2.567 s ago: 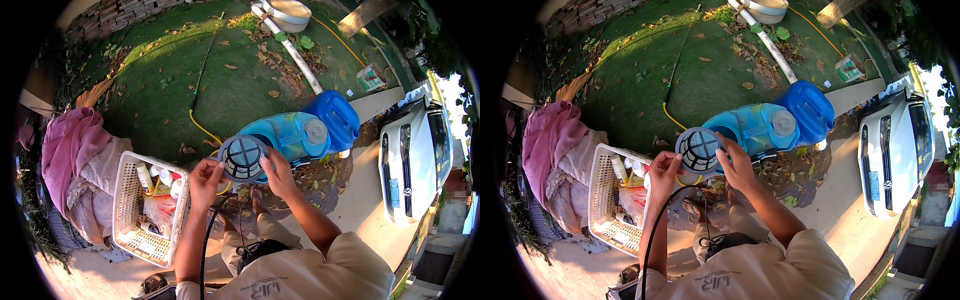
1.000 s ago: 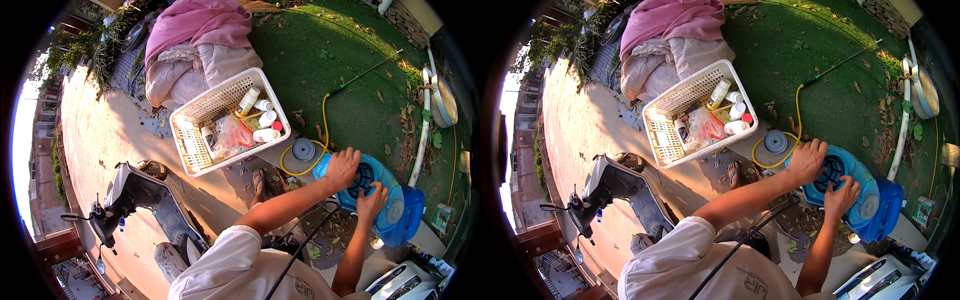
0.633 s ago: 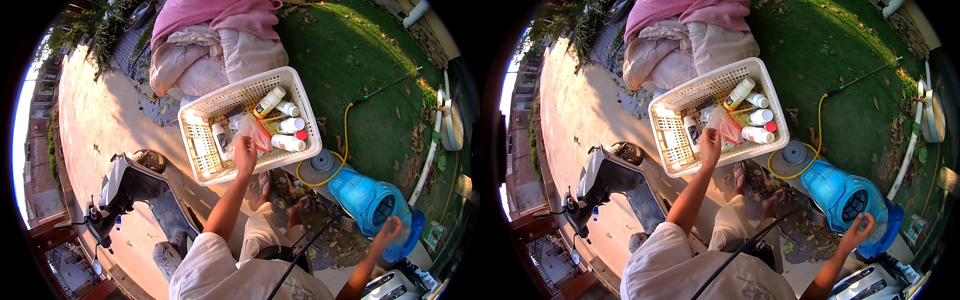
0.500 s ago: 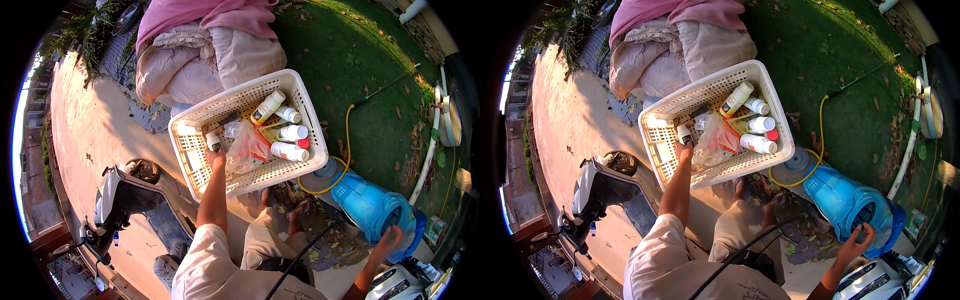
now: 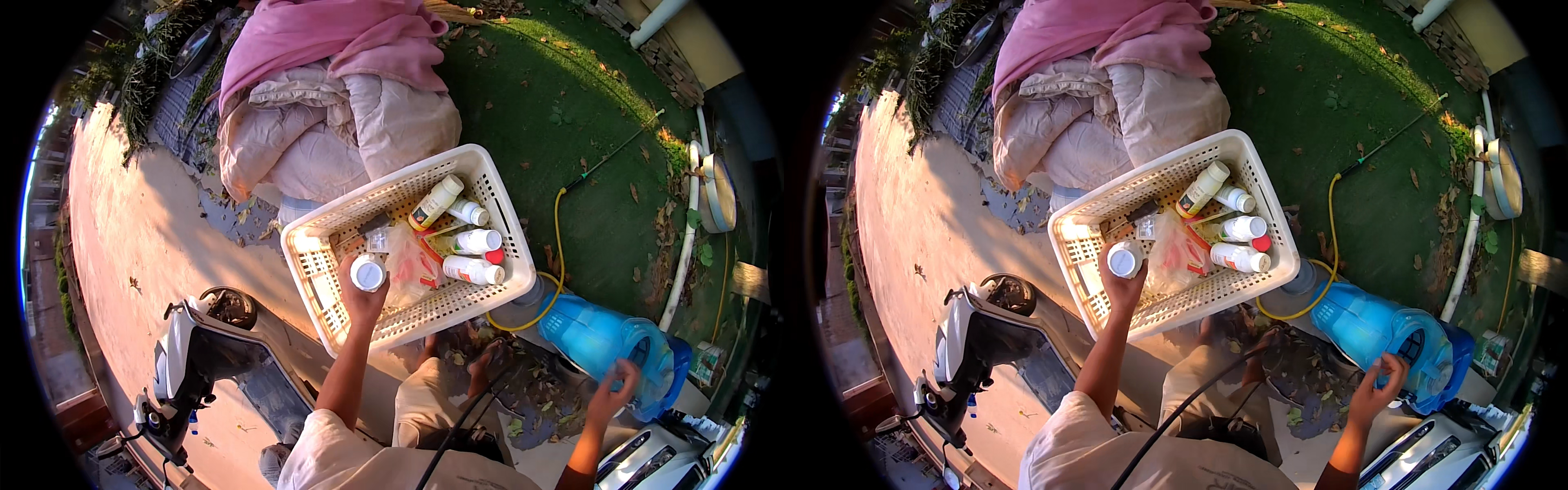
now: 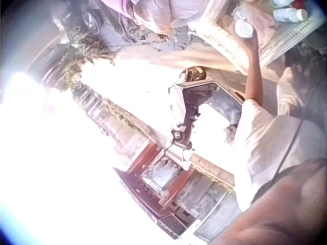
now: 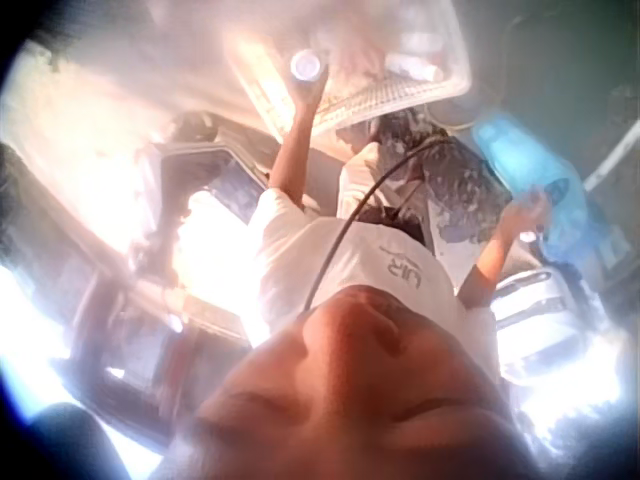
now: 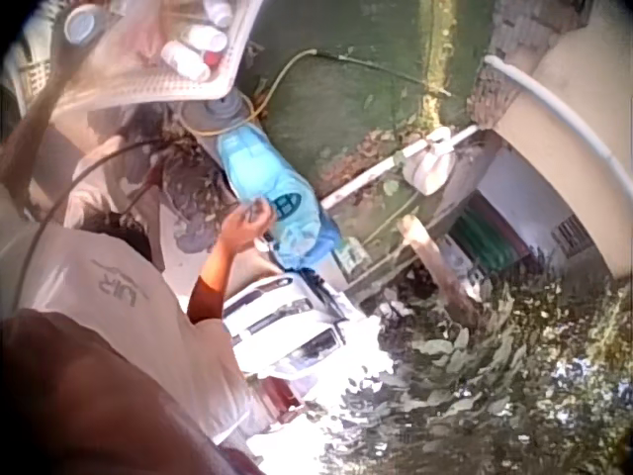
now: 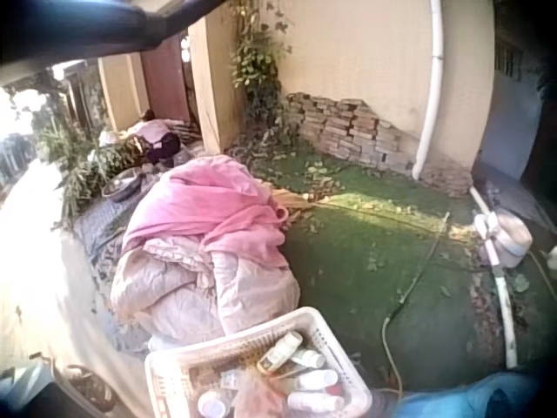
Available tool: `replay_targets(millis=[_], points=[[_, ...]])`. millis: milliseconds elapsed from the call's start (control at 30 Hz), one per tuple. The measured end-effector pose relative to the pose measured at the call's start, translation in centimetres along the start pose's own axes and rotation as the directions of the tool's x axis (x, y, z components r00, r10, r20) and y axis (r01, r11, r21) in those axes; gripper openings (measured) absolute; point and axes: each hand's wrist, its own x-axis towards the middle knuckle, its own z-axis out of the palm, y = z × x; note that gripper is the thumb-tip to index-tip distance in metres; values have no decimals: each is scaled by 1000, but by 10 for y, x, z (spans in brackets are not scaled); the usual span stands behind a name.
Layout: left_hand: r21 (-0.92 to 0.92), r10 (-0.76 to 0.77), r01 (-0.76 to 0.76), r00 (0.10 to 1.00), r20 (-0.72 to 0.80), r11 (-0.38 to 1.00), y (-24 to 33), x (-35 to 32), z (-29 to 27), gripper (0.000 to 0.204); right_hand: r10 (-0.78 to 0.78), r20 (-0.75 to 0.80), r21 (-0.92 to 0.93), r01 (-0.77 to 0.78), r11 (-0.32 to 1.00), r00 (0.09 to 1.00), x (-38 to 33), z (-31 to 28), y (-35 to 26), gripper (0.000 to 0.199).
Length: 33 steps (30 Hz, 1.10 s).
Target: The person prepares an agricultural mixture by measuring and pouring liquids from several bottles into a blue backpack sprayer.
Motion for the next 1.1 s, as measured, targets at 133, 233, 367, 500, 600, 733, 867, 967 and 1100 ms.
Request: replay_targets(millis=[133,233,367,500,600,733,867,967,1100], points=[[-209,312,-284,943,115,936,134,4,-34,78,-152,86,386,108,916,985,41,15,-84,13],[-354,442,-358,877,190,864,210,3,-21,70,-350,114,508,248,825,930,92,0,-160,17],[-406,520,-371,773,365,835,320,-15,-15,78,-543,56,132,533,836,838,128,-42,-191,39],[-404,581,-463,776,245,789,393,-58,4,77,-454,55,-106,458,883,889,140,-78,-140,37],[-576,572,-294,721,390,763,418,-101,23,70,-563,-90,-3,566,825,821,131,-108,-87,29],[-714,629,-98,567,532,693,422,-145,33,62,-706,45,27,706,708,707,110,-133,-34,27],[-728,629,13,494,600,685,410,-171,42,65,-810,273,283,761,584,519,106,-173,-14,29],[-659,623,-126,496,606,741,410,-180,48,71,-696,319,305,625,718,644,97,-180,3,37],[-645,667,-230,450,593,729,421,-179,52,76,-578,505,227,548,805,641,95,-182,22,49]])
